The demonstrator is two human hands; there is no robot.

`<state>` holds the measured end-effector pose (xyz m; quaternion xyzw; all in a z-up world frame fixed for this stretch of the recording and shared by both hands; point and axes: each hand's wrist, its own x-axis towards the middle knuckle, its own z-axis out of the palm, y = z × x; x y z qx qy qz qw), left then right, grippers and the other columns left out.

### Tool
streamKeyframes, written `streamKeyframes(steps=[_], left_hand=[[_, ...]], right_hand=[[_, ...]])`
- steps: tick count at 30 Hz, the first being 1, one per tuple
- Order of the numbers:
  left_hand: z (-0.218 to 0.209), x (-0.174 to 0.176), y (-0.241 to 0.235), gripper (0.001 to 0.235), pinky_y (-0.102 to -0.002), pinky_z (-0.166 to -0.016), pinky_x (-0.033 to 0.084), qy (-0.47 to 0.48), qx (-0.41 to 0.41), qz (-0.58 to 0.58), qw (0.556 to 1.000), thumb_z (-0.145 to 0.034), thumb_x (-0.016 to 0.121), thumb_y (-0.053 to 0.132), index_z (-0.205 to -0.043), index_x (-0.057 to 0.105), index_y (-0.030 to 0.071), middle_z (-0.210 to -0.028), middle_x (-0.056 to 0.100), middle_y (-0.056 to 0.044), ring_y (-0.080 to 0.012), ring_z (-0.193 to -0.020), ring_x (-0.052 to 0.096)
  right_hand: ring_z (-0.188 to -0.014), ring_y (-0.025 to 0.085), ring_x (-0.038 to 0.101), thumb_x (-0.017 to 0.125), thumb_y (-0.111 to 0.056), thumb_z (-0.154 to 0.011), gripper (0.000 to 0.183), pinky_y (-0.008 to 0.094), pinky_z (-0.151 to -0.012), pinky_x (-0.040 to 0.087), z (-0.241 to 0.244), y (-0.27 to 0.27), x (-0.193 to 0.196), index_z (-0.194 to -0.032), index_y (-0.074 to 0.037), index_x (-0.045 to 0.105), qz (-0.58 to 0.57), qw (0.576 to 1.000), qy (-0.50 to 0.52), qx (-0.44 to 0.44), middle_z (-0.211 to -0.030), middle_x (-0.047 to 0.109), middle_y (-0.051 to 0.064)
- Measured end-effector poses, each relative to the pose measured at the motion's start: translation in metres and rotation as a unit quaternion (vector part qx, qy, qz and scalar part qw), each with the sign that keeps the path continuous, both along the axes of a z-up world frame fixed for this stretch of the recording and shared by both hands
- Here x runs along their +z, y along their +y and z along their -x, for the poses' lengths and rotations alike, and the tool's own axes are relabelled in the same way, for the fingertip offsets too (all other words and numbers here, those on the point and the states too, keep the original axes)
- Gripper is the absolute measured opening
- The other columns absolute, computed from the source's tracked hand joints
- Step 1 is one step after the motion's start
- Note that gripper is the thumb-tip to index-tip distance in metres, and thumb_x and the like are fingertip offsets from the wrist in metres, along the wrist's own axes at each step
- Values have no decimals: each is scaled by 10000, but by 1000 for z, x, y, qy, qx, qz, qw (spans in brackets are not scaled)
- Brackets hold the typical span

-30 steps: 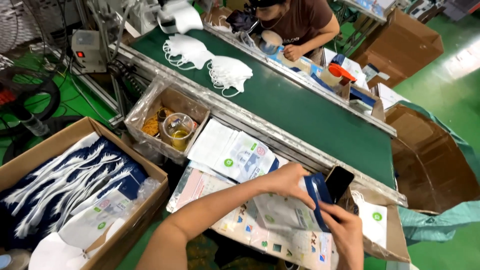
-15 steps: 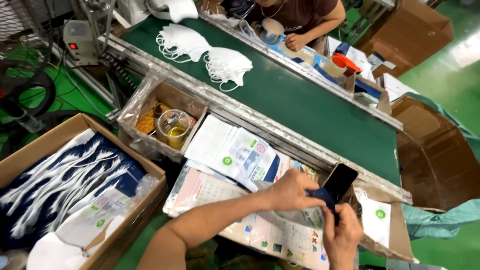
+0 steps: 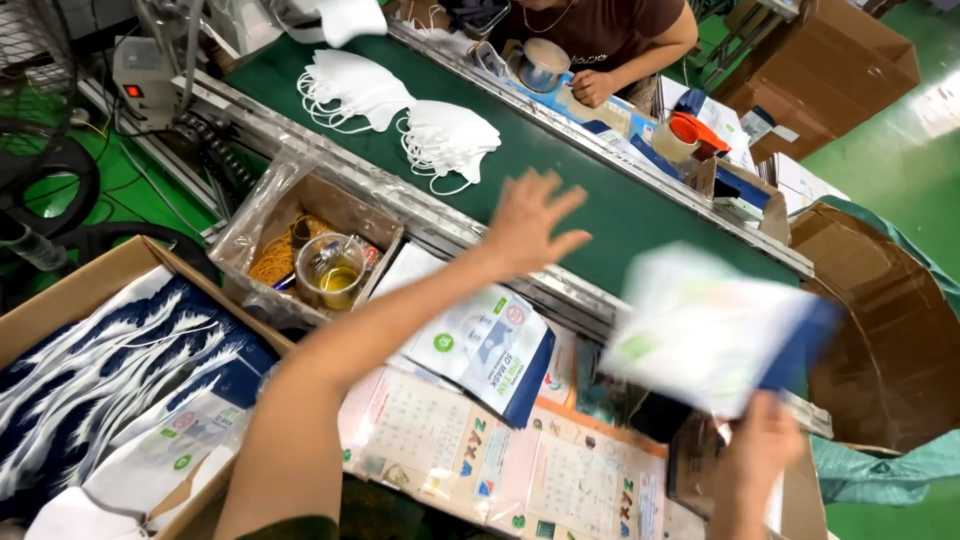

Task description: Packaging face masks into plastic sleeves and bags in a manufacturing facility.

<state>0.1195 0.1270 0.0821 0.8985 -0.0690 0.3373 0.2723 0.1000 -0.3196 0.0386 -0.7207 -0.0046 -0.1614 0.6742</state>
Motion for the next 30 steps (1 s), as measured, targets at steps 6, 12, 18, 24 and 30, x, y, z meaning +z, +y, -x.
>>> streamKeyframes(steps=[6, 12, 18, 24, 30], left_hand=[[-69, -17, 109, 1214, -752, -1161, -10, 205, 220, -104, 948, -634, 775, 700, -1612, 280, 179, -1635, 126, -333, -511, -1519, 29], [-145, -104, 155, 845, -783, -929, 352, 299, 291, -79, 905, -750, 791, 297, -1480, 439, 59, -1433, 437, -375, -593, -1284, 404], [-168, -175, 152, 192, -540, -823, 601, 119, 114, -124, 979, -870, 657, 90, -1045, 714, 37, -1039, 750, -221, -436, -972, 738], [8, -80, -50, 410, -442, -706, 565, 106, -197, 184, 957, -800, 729, 265, -1125, 679, 21, -854, 727, -198, -352, -774, 717], [153, -20, -141, 522, -360, -825, 560, 203, -263, 340, 880, -889, 736, 352, -1263, 586, 20, -1046, 737, -203, -281, -955, 740]], right_hand=[[-1230, 334, 684, 564, -309, -1081, 506, 472, -1063, 515, -19, -16, 42, -1426, 52, 486, -224, 965, 30, 132, -1387, 626, 188], [-1111, 265, 662, 570, -83, -1067, 420, 421, -1002, 538, 12, -12, -18, -1467, 30, 504, -70, 990, 2, 121, -1282, 647, 208], [-1053, 245, 671, 568, -94, -1108, 348, 368, -982, 529, 45, 20, -23, -1411, 77, 573, 30, 994, -9, 106, -1196, 698, 202], [-1417, 255, 504, 551, -305, -1049, 675, 416, -1177, 410, 58, 88, 37, -1597, -9, 292, 54, 961, -143, 231, -1567, 446, 151], [-1195, 249, 606, 666, -225, -905, 676, 379, -999, 486, 86, 73, 19, -1501, 25, 468, -30, 948, 59, 311, -1351, 613, 165]])
